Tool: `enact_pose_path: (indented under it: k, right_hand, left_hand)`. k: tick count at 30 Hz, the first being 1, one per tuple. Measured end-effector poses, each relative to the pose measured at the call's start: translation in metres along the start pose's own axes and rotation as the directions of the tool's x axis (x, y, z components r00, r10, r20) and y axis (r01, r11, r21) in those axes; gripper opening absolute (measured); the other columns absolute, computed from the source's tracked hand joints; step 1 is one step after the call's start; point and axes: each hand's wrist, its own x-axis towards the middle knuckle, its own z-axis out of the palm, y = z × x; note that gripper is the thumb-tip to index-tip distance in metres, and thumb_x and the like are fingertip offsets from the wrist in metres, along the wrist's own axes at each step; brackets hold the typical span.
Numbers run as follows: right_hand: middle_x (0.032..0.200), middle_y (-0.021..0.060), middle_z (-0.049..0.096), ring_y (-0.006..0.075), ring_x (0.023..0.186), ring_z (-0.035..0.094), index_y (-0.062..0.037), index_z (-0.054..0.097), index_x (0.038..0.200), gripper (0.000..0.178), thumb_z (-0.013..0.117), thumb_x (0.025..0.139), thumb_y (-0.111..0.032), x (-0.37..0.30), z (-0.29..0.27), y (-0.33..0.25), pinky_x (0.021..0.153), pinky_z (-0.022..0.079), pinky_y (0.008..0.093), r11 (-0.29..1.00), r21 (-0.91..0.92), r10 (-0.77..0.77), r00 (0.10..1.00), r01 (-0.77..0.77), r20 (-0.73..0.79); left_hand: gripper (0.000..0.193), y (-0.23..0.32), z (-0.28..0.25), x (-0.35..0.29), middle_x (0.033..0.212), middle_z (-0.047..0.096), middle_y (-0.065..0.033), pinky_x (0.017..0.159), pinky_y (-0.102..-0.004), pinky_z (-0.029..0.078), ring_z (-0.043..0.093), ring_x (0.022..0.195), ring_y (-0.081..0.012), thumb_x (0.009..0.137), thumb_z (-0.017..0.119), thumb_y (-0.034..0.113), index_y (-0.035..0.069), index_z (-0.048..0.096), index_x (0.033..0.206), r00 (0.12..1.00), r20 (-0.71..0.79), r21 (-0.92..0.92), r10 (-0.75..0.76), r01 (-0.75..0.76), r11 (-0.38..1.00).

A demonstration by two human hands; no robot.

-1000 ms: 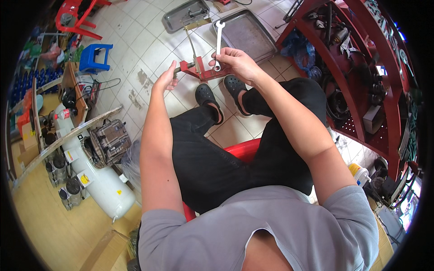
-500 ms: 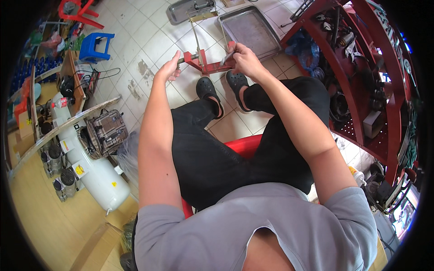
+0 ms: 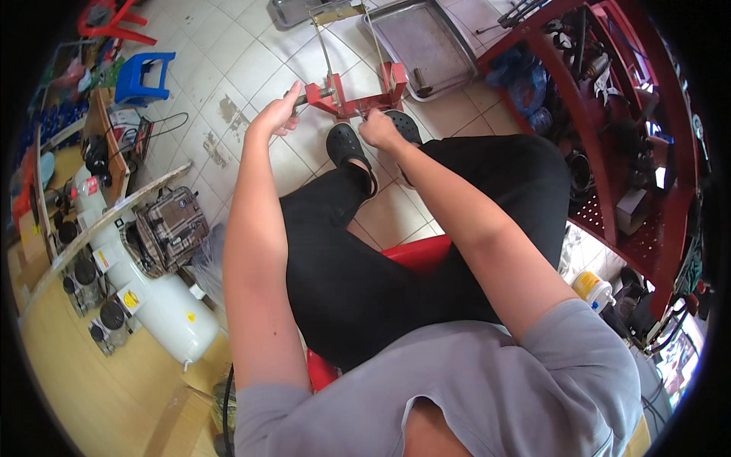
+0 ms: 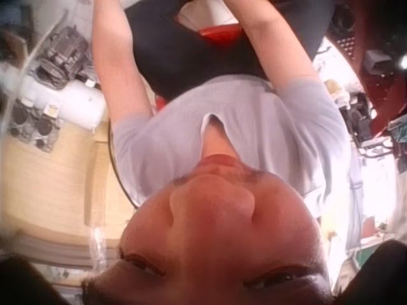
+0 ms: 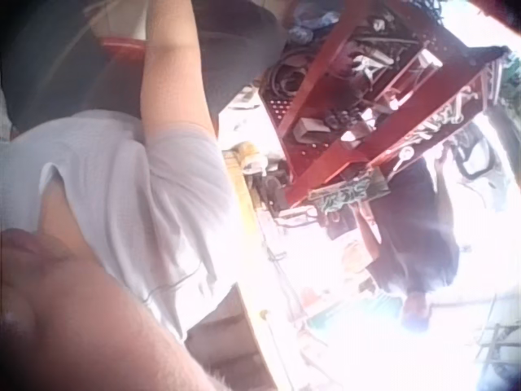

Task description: The person sits on a red stool in a workshop and uses a wrench to tighten a bolt on a red metal frame. They manipulate the frame and a metal rod, adjusting the components and securing them together.

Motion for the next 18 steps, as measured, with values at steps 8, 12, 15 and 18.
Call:
enact_pose_path:
  k: [8,12,15,18]
  right_hand:
    - [0.093,0.029,0.057,0.0439,0.091,0.055,0.0024,0.047,0.099,0.021,0.046,0.082,-0.009,0.033,0.073,0.004,0.081,0.042,0.0475,0.915,0.401,-0.007,0.996,0.042,-0.087]
    - [0.092,0.0284,0.057,0.044,0.091,0.054,0.0019,0.048,0.098,0.019,0.046,0.083,-0.01,0.032,0.086,0.008,0.08,0.042,0.0485,0.889,0.452,-0.031,0.995,0.072,-0.096]
    - [0.09,0.0264,0.058,0.0407,0.086,0.057,0.0028,0.05,0.104,0.025,0.045,0.085,-0.012,0.02,0.085,0.001,0.076,0.044,0.0446,0.906,0.405,-0.044,0.98,0.121,-0.196]
    - [0.089,0.0274,0.058,0.0422,0.087,0.056,0.0023,0.048,0.114,0.032,0.046,0.085,-0.012,0.014,0.086,-0.008,0.077,0.043,0.0459,0.913,0.366,-0.078,0.957,0.182,-0.281]
  left_hand:
    - [0.094,-0.009,-0.008,0.004,0.095,0.061,-0.0159,0.076,-0.033,0.046,0.059,0.083,-0.0196,0.077,0.024,0.076,-0.006,0.049,0.117,0.994,0.079,-0.035,-0.081,0.084,0.996]
    - [0.089,-0.011,-0.011,0.002,0.088,0.06,-0.0118,0.074,-0.0307,0.046,0.058,0.077,-0.0166,0.078,0.024,0.076,-0.003,0.056,0.104,0.995,0.093,-0.076,-0.046,0.053,0.996]
    - [0.09,-0.006,-0.011,-0.001,0.086,0.06,-0.011,0.073,-0.0302,0.046,0.058,0.076,-0.0159,0.077,0.025,0.076,-0.003,0.056,0.105,0.995,0.086,-0.058,-0.06,0.065,0.996]
    - [0.077,-0.006,-0.012,0.002,0.082,0.058,-0.0048,0.071,-0.028,0.045,0.056,0.07,-0.0118,0.081,0.025,0.073,0.006,0.055,0.104,0.993,0.102,-0.043,-0.067,0.071,0.997]
